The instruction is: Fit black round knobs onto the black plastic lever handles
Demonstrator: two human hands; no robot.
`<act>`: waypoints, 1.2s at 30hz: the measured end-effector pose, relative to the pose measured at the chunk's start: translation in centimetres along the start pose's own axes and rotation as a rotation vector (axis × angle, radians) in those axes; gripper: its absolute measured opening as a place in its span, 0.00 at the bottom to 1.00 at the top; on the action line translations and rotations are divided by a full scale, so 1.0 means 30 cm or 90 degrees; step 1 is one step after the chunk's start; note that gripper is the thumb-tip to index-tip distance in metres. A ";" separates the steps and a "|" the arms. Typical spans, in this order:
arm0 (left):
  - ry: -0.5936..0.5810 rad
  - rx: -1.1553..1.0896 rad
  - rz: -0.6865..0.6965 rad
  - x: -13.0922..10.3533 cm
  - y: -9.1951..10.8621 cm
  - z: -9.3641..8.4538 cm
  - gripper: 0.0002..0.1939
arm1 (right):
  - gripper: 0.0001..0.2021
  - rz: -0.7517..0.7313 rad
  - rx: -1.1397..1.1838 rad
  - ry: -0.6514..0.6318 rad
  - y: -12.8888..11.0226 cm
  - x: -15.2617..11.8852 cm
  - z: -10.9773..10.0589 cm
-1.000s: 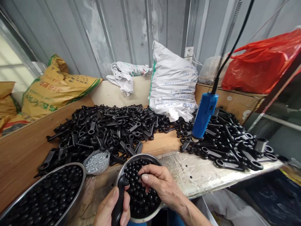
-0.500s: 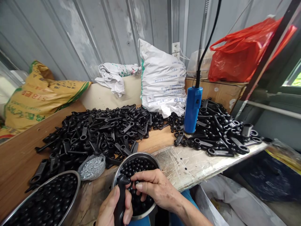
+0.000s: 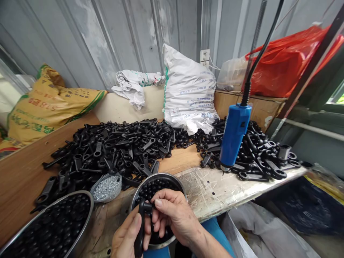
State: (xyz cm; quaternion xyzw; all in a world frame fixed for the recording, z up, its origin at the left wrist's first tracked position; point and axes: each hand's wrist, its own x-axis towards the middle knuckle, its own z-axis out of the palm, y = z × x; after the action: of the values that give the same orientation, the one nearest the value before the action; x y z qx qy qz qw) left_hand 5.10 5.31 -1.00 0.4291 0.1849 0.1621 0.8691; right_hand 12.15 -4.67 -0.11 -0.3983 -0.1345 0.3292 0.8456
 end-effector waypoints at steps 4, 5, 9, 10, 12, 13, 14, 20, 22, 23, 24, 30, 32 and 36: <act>0.063 0.015 0.044 0.014 -0.013 -0.011 0.18 | 0.14 0.014 0.053 0.011 0.026 0.018 0.023; 0.078 0.027 0.057 0.017 -0.014 -0.013 0.19 | 0.14 0.014 0.056 0.012 0.031 0.021 0.027; 0.125 0.085 0.095 0.018 -0.010 -0.014 0.21 | 0.14 0.013 0.066 0.021 0.048 0.032 0.033; 0.131 0.098 0.114 0.017 -0.009 -0.015 0.21 | 0.14 0.014 0.070 0.025 0.051 0.034 0.034; 0.139 0.138 0.162 0.016 -0.012 -0.019 0.20 | 0.15 0.018 0.076 0.036 0.056 0.035 0.036; 0.140 0.162 0.185 0.016 -0.015 -0.024 0.20 | 0.15 0.020 0.077 0.042 0.058 0.035 0.037; 0.140 0.187 0.201 0.017 -0.020 -0.030 0.19 | 0.15 0.020 0.075 0.049 0.059 0.035 0.038; 0.134 0.273 0.331 0.018 -0.045 -0.036 0.14 | 0.15 0.010 0.050 0.093 0.059 0.024 0.048; 0.123 0.279 0.408 0.015 -0.044 -0.022 0.14 | 0.16 0.008 0.050 0.107 0.055 0.019 0.051; 0.116 0.280 0.437 0.013 -0.043 -0.014 0.14 | 0.16 0.008 0.049 0.112 0.052 0.016 0.052; 0.109 0.284 0.458 0.011 -0.042 -0.008 0.15 | 0.15 0.011 0.047 0.113 0.048 0.014 0.051; 0.029 0.322 0.482 0.011 -0.033 -0.019 0.20 | 0.14 0.044 -0.002 0.080 0.022 0.002 0.022; 0.011 0.326 0.444 0.020 -0.031 -0.031 0.19 | 0.14 0.050 -0.020 0.076 0.016 0.002 0.010; 0.001 0.281 0.294 0.044 -0.040 -0.039 0.15 | 0.15 0.057 -0.075 0.064 0.001 0.005 -0.004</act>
State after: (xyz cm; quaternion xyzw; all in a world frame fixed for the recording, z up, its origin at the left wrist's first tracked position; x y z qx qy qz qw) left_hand 5.86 6.02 -2.87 0.6380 0.1145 0.3113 0.6950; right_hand 12.30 -4.61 -0.22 -0.4692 -0.0933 0.3377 0.8107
